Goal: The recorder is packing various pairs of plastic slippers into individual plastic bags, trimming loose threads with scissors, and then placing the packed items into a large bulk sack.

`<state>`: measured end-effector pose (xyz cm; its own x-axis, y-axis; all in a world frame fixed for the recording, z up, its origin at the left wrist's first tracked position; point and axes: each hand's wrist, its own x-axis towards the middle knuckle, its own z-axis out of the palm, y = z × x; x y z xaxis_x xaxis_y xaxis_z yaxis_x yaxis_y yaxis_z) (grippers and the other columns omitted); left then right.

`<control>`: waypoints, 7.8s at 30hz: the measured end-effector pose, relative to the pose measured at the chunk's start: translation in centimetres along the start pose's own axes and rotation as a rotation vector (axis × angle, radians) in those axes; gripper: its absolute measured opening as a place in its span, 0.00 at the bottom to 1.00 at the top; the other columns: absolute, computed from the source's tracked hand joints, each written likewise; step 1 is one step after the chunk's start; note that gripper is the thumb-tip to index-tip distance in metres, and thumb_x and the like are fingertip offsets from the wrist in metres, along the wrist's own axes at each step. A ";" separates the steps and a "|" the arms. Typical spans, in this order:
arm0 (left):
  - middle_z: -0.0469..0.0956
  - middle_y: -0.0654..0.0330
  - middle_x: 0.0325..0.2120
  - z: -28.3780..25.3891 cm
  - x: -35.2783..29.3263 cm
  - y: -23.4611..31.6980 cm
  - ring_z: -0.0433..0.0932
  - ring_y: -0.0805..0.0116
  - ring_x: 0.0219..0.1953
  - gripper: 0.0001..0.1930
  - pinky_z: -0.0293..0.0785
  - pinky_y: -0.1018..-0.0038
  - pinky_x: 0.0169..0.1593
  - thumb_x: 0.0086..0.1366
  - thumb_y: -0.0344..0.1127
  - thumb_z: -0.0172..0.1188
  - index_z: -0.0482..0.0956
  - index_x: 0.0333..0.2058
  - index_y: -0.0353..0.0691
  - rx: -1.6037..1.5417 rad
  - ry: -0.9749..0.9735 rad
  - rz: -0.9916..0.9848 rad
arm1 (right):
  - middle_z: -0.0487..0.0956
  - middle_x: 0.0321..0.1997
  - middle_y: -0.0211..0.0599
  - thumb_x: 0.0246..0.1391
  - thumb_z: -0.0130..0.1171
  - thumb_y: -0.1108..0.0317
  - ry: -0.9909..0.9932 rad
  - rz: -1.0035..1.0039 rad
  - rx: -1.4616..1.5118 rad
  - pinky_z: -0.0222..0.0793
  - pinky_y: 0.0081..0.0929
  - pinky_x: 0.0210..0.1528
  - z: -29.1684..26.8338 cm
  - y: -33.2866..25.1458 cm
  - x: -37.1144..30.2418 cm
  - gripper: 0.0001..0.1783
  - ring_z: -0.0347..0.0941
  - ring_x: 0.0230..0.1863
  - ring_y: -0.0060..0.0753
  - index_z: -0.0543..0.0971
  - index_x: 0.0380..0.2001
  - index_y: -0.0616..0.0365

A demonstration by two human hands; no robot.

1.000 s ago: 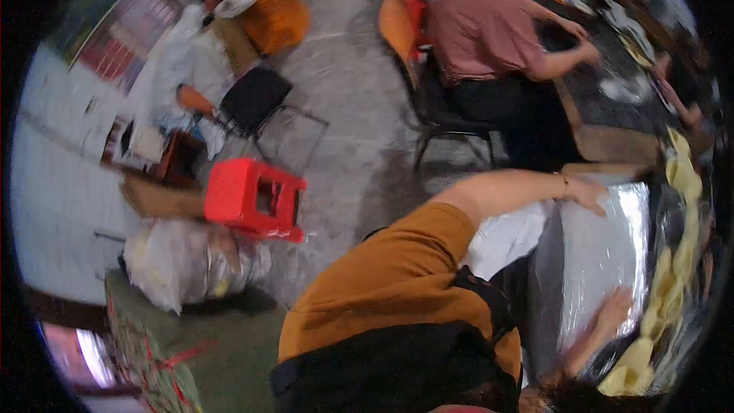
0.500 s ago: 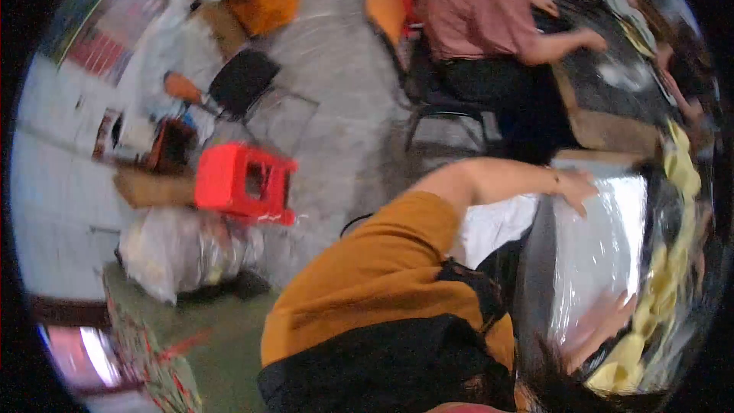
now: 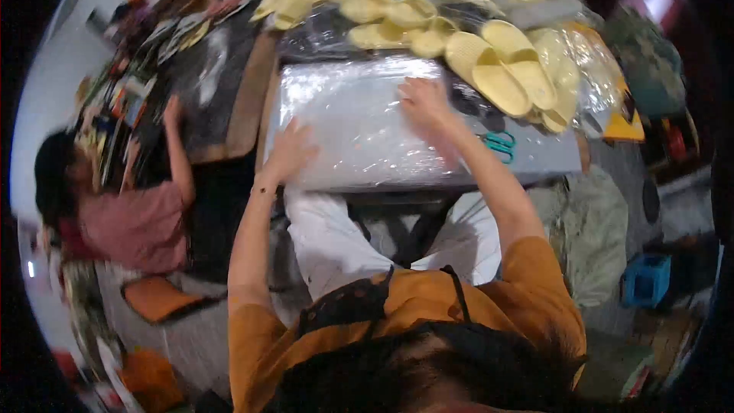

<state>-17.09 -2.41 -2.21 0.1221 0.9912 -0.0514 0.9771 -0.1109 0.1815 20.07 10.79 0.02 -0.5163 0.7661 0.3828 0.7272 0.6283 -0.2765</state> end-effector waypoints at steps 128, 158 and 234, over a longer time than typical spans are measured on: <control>0.64 0.62 0.66 5.0 3.1 17.1 0.52 0.60 0.73 0.25 0.41 0.45 0.70 0.66 0.38 0.55 0.68 0.62 0.45 -0.199 0.305 0.412 | 0.82 0.22 0.41 0.48 0.62 0.66 0.054 0.317 0.154 0.74 0.38 0.39 1.0 -0.8 -7.7 0.08 0.81 0.27 0.40 0.86 0.25 0.58; 0.65 0.61 0.66 4.9 3.3 17.2 0.52 0.56 0.73 0.25 0.41 0.43 0.69 0.66 0.36 0.54 0.68 0.63 0.46 -0.216 0.281 0.433 | 0.79 0.34 0.55 0.44 0.56 0.70 0.085 0.311 -0.020 0.69 0.51 0.49 3.6 -2.5 -7.8 0.10 0.77 0.37 0.58 0.81 0.25 0.67; 0.65 0.62 0.66 4.7 3.7 17.8 0.52 0.59 0.72 0.27 0.38 0.48 0.71 0.64 0.36 0.58 0.68 0.62 0.44 -0.245 0.285 0.426 | 0.83 0.31 0.50 0.57 0.57 0.65 0.414 0.841 -0.126 0.75 0.42 0.38 -8.5 20.3 -25.2 0.11 0.81 0.34 0.50 0.82 0.33 0.63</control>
<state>1.56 -1.08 -3.82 0.4117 0.8466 0.3372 0.7787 -0.5190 0.3525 51.70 3.14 -7.77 0.3832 0.8370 0.3905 0.8442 -0.1458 -0.5158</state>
